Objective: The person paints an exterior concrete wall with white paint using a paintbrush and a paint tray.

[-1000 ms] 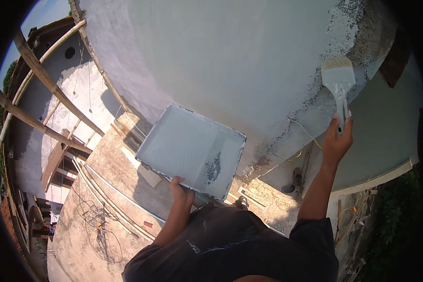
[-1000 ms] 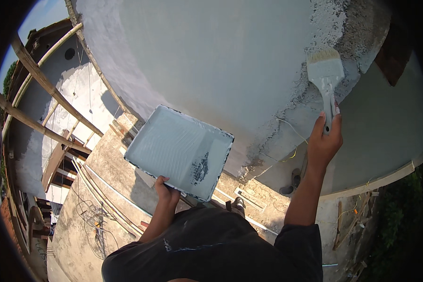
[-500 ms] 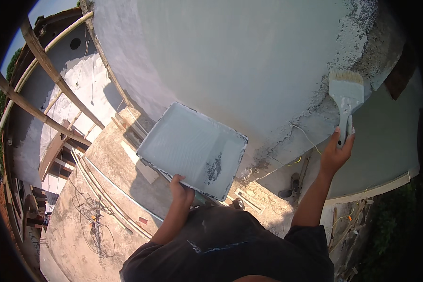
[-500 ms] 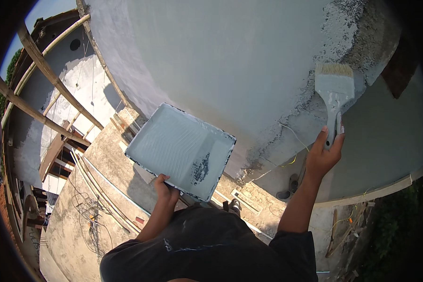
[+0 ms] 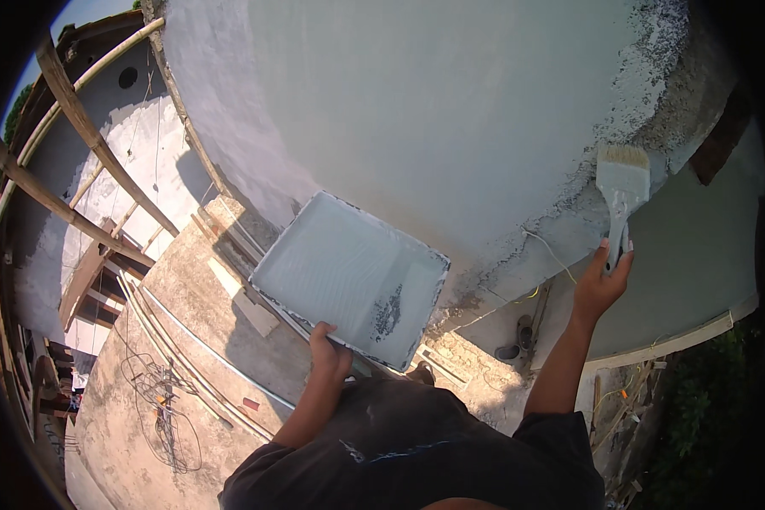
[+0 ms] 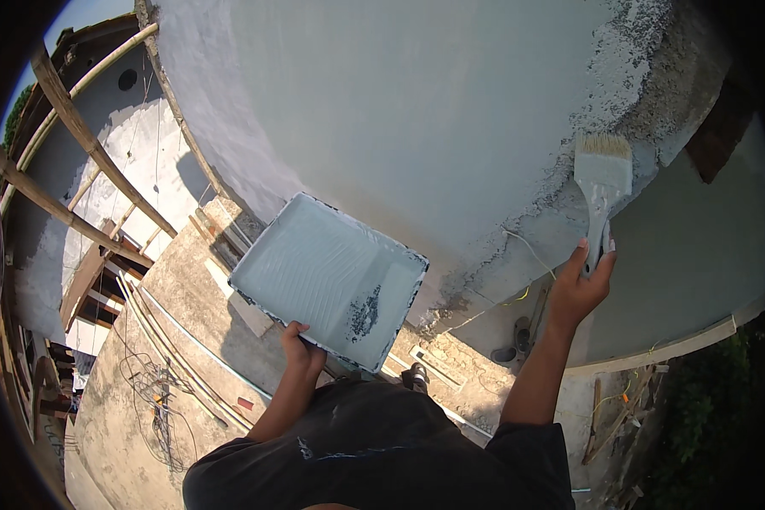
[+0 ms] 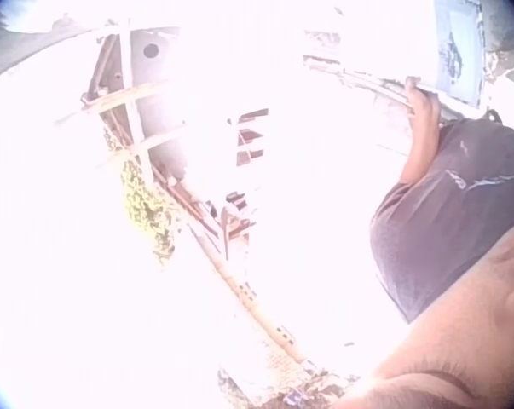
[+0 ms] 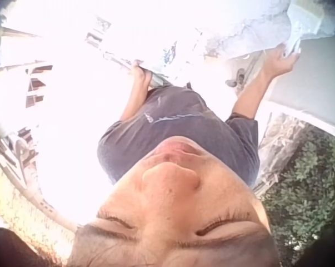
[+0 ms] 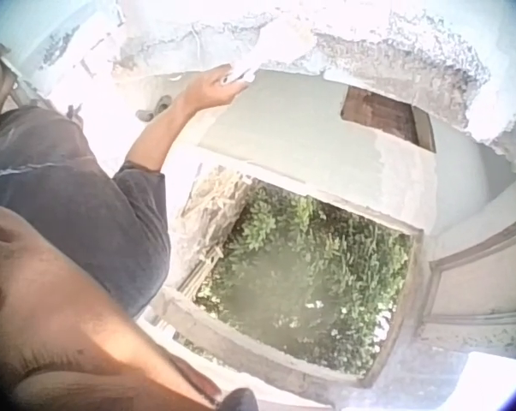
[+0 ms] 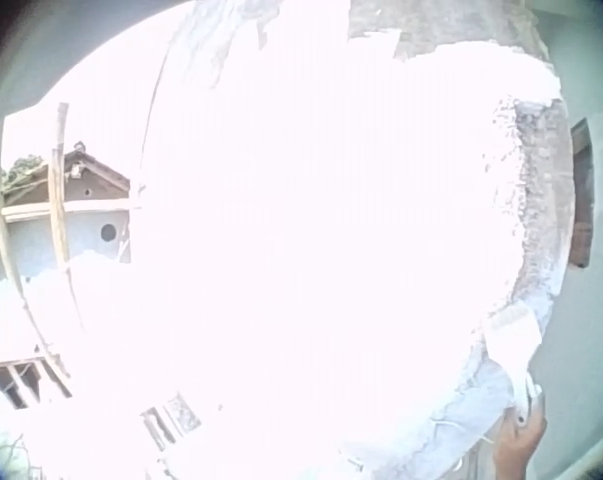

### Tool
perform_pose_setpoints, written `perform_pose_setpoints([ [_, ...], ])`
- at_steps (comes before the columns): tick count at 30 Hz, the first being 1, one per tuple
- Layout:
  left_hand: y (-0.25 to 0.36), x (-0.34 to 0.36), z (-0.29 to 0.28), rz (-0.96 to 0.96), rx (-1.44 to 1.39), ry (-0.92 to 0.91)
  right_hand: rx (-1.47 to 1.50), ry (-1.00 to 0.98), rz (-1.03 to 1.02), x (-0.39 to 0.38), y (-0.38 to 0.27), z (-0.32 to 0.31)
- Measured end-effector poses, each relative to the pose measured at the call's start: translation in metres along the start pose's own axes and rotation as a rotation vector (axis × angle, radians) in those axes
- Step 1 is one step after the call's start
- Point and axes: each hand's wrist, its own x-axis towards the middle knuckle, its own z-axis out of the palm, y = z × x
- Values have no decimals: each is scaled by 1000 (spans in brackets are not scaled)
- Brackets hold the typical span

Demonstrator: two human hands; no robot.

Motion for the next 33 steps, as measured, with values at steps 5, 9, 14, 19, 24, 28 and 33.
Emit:
perform_pose_setpoints([
  [5,6,0,1,5,-18,28,-24,34,-43,1,6,3],
  [9,14,0,0,22,-25,25,-90,35,-45,1,0,2],
  [14,24,6,-5,47,-19,-1,-53,48,21,-7,-14,6],
  [19,35,6,-9,13,-4,3,-100,-29,65,-13,-10,9],
  [24,40,10,-18,16,28,-15,-115,49,3,-29,-18,3],
  [28,50,12,-24,-24,29,-5,129,-143,236,-64,-34,7],
  [33,56,25,-28,121,212,58,340,-604,601,-118,-40,16],
])
